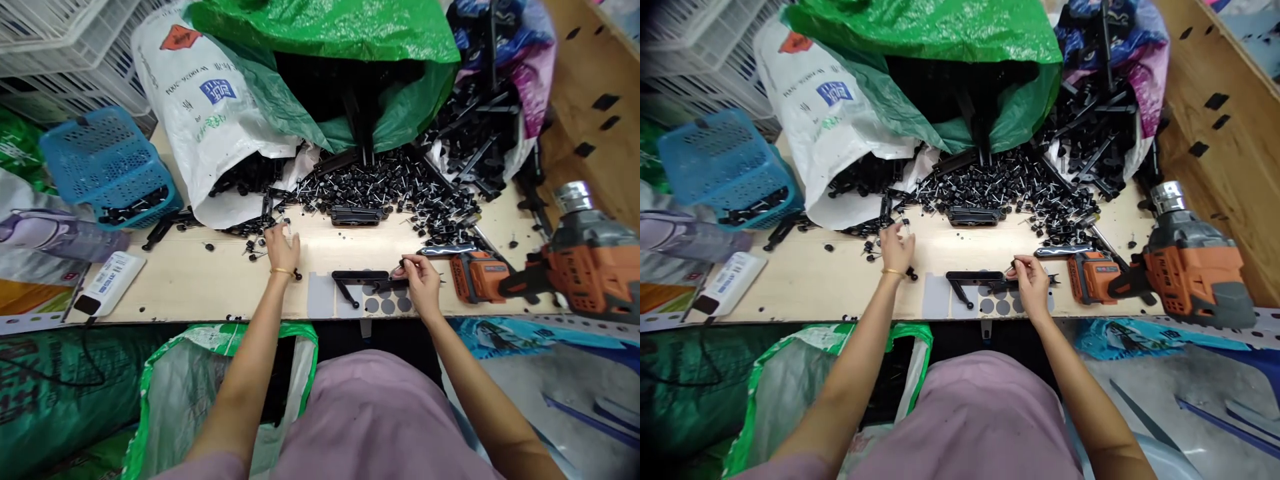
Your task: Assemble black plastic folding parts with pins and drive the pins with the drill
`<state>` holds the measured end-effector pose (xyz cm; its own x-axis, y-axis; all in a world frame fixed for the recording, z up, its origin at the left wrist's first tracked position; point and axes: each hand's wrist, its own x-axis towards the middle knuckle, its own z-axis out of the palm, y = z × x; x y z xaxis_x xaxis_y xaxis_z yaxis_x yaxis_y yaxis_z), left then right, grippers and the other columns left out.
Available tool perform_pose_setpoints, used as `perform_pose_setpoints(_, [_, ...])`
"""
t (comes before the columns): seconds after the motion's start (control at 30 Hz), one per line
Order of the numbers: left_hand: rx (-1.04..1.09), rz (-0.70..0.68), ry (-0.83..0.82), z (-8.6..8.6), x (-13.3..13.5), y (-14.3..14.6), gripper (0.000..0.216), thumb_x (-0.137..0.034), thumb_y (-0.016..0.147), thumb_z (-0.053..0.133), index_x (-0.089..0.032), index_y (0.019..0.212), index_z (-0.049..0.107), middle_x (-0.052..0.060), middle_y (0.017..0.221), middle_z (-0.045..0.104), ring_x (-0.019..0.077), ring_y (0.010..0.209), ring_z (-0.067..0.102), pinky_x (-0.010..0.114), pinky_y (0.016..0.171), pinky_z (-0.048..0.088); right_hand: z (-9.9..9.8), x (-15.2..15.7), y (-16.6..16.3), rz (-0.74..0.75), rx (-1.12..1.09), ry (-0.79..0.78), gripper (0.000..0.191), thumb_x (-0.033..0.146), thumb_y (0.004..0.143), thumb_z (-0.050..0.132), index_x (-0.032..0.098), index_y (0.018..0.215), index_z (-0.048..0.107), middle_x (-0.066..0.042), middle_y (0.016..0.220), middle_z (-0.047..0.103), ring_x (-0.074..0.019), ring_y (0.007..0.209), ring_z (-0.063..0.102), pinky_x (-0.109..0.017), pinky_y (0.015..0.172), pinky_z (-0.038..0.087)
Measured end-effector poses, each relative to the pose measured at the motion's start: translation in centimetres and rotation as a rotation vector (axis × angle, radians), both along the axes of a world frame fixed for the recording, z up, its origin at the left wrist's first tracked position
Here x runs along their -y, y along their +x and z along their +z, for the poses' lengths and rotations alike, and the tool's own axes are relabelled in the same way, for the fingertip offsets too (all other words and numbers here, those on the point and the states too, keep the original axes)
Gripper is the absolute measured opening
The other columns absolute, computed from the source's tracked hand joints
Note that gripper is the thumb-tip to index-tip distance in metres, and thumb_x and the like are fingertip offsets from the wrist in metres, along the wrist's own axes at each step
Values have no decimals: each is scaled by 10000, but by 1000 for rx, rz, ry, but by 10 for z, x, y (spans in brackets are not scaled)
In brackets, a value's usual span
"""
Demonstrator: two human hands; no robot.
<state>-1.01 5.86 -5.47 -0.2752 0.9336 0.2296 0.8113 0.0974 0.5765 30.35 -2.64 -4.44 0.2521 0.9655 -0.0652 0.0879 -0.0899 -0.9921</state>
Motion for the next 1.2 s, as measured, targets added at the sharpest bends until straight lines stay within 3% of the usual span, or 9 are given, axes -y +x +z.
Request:
perform_pose_setpoints(0.07, [-96, 37, -81, -4, -29, -13, 387, -219, 782, 578, -133, 1155, 514, 154, 1121, 469, 286, 1072, 505, 422, 952, 408, 0, 6, -3, 0, -49, -24, 240, 402, 853, 543, 198, 977, 558, -9, 702, 636, -164, 624, 648, -335, 636, 557])
perform_pose_setpoints(0.17, [-155, 48, -223, -6, -57, -17, 292, -154, 758, 570, -140, 1050, 568, 151, 1092, 494, 297, 1016, 544, 444, 932, 416, -4, 12, -7, -7, 49, -15, 225, 388, 859, 539, 201, 982, 556, -22, 752, 649, -170, 667, 661, -351, 681, 563])
perform_pose_setpoints(0.3, [-107, 33, -212, -3, -63, -18, 191, -98, 724, 566, -137, 908, 599, 108, 982, 548, 229, 882, 579, 403, 906, 442, -3, 13, -8, 38, 334, 99, 197, 343, 889, 494, 196, 999, 566, -56, 861, 641, -166, 720, 650, -331, 687, 561])
perform_pose_setpoints(0.43, [248, -47, -52, 9, -31, -3, 265, -146, 708, 622, -142, 971, 597, 49, 920, 563, 125, 700, 573, 301, 749, 519, 8, 9, -5, 243, 649, 306, 164, 267, 904, 471, 212, 996, 595, -71, 920, 637, -183, 860, 616, -336, 775, 531])
perform_pose_setpoints(0.53, [603, -201, 5, 20, 13, 26, 327, -241, 739, 653, -163, 1049, 588, 44, 949, 579, 122, 780, 600, 272, 748, 532, 8, 7, -2, 396, 785, 334, 171, 239, 903, 477, 225, 997, 620, -73, 937, 647, -194, 900, 601, -342, 797, 512])
perform_pose_setpoints(0.7, [814, -225, -37, 14, 71, 66, 293, -299, 735, 689, -164, 983, 609, 50, 938, 600, 131, 820, 611, 277, 750, 556, -14, 14, 5, 370, 773, 350, 244, 205, 909, 459, 227, 1099, 611, -76, 978, 655, -193, 914, 601, -359, 802, 514])
perform_pose_setpoints(0.83, [690, -190, -9, -2, 81, 69, 259, -317, 775, 656, -166, 982, 617, 53, 929, 597, 132, 807, 614, 278, 734, 566, -28, 18, 12, 413, 748, 389, 324, 170, 897, 465, 226, 1201, 562, -77, 1006, 656, -197, 931, 597, -379, 827, 500])
perform_pose_setpoints(1.0, [458, -225, 94, -1, 82, 67, 208, -304, 820, 616, -175, 983, 613, 44, 935, 589, 122, 786, 618, 268, 711, 568, -35, 20, 18, 451, 797, 427, 413, 160, 893, 439, 219, 1301, 473, -82, 975, 640, -204, 887, 588, -396, 808, 480])
perform_pose_setpoints(1.2, [187, -553, 191, 4, 90, 54, 166, -232, 828, 621, -217, 992, 637, 43, 932, 670, 169, 911, 627, 349, 843, 537, -33, 25, 18, 543, 975, 425, 548, 213, 883, 472, 195, 1406, 307, -102, 1034, 601, -230, 950, 538, -420, 866, 433])
